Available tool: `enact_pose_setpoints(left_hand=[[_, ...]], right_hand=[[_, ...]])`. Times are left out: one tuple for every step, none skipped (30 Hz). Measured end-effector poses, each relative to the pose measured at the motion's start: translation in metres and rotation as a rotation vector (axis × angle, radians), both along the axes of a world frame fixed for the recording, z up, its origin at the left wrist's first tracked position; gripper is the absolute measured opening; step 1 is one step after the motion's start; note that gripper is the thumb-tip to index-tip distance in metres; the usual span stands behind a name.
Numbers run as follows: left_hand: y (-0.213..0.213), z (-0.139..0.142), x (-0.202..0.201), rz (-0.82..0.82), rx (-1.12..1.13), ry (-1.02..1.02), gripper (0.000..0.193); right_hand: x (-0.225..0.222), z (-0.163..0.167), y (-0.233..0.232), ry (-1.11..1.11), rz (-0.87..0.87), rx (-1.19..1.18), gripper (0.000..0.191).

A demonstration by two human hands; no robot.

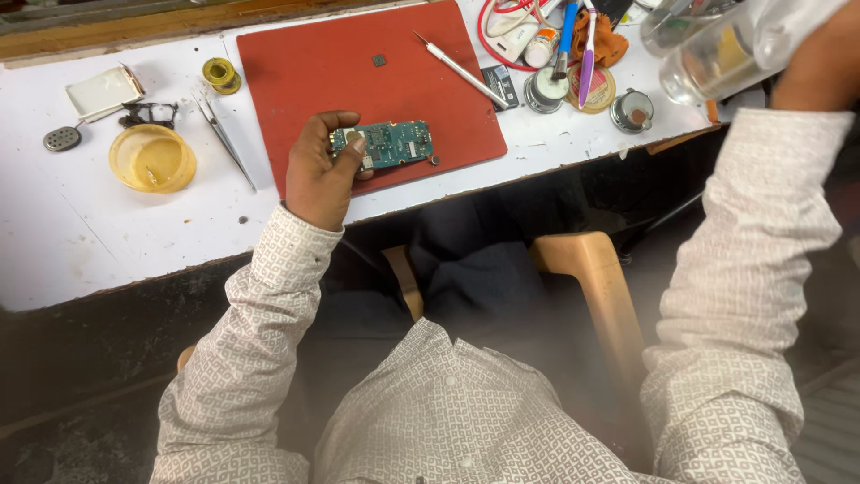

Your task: The person sits at a repair bench and uses a blue-handled scraping tool to clean a small component and a green phone motherboard on a red mat. They then scrub the board with a toothbrush and finish by directing hot air from a heat gun over the board.

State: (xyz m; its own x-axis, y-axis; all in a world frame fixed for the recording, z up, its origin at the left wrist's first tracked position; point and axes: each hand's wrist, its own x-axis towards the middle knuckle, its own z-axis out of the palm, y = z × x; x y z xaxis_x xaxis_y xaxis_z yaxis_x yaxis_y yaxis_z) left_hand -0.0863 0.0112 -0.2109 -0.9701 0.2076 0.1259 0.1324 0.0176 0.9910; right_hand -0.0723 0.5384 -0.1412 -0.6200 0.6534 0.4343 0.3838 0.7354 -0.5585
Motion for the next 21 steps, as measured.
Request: enact_pose_setpoints(left_hand=[[-0.001, 0.002, 0.001, 0.002, -0.007, -0.005, 0.028], [-0.002, 0.003, 0.003, 0.004, -0.014, -0.013, 0.028], [-0.003, 0.004, 0.005, 0.019, -0.058, 0.008, 0.031], [-0.004, 0.004, 0.007, 0.034, -0.101, 0.027, 0.034], [-0.006, 0.004, 0.009, 0.05, -0.145, 0.045, 0.037], [-0.008, 0.005, 0.01, 0.04, -0.19, 0.13, 0.042], [-0.01, 0.005, 0.012, 0.029, -0.234, 0.215, 0.048], [-0.013, 0.005, 0.013, 0.015, -0.278, 0.3, 0.054], [-0.014, 0.005, 0.014, 0.012, -0.34, 0.342, 0.056], [-0.016, 0.006, 0.015, 0.008, -0.402, 0.385, 0.058], [-0.017, 0.006, 0.016, 0.004, -0.464, 0.428, 0.061], [-0.017, 0.007, 0.017, 0.006, -0.496, 0.419, 0.06], [-0.016, 0.008, 0.019, 0.007, -0.526, 0.409, 0.06], [-0.016, 0.009, 0.021, 0.009, -0.557, 0.4, 0.06], [-0.015, 0.009, 0.023, 0.033, -0.595, 0.437, 0.059], [-0.014, 0.01, 0.026, 0.057, -0.633, 0.473, 0.059], [-0.013, 0.011, 0.028, 0.081, -0.671, 0.51, 0.059], [-0.012, 0.012, 0.029, 0.088, -0.724, 0.494, 0.059], [-0.012, 0.013, 0.03, 0.095, -0.778, 0.477, 0.058], [-0.012, 0.014, 0.031, 0.103, -0.83, 0.461, 0.058], [-0.012, 0.014, 0.031, 0.118, -0.831, 0.483, 0.058]], right_hand=[[-0.012, -0.005, 0.002, -0.051, -0.055, 0.021, 0.04], [-0.022, -0.01, 0.001, -0.081, -0.088, 0.025, 0.039], [-0.029, -0.014, 0.001, -0.115, -0.109, 0.032, 0.038], [-0.035, -0.018, 0.0, -0.153, -0.146, 0.037, 0.038], [-0.038, -0.022, -0.001, -0.181, -0.148, 0.04, 0.037], [-0.041, -0.024, -0.001, -0.199, -0.154, 0.043, 0.036], [-0.042, -0.026, 0.0, -0.218, -0.151, 0.043, 0.036], [-0.042, -0.028, 0.0, -0.231, -0.142, 0.044, 0.035], [-0.042, -0.029, 0.002, -0.241, -0.133, 0.041, 0.034], [-0.042, -0.03, 0.003, -0.248, -0.12, 0.035, 0.033], [-0.041, -0.032, 0.005, -0.245, -0.103, 0.033, 0.033], [-0.041, -0.033, 0.007, -0.252, -0.094, 0.035, 0.032], [-0.04, -0.034, 0.007, -0.258, -0.079, 0.034, 0.031], [-0.039, -0.035, 0.008, -0.247, -0.06, 0.037, 0.031], [-0.037, -0.035, 0.006, -0.244, -0.043, 0.044, 0.03], [-0.034, -0.035, 0.002, -0.235, -0.023, 0.044, 0.029], [-0.029, -0.034, -0.003, -0.207, 0.003, 0.064, 0.029], [-0.024, -0.034, -0.011, -0.17, 0.036, 0.086, 0.028], [-0.015, -0.035, -0.021, -0.111, 0.071, 0.103, 0.027], [-0.008, -0.036, -0.033, -0.005, 0.107, 0.165, 0.027], [0.003, -0.043, -0.05, 0.14, 0.162, 0.231, 0.026]])
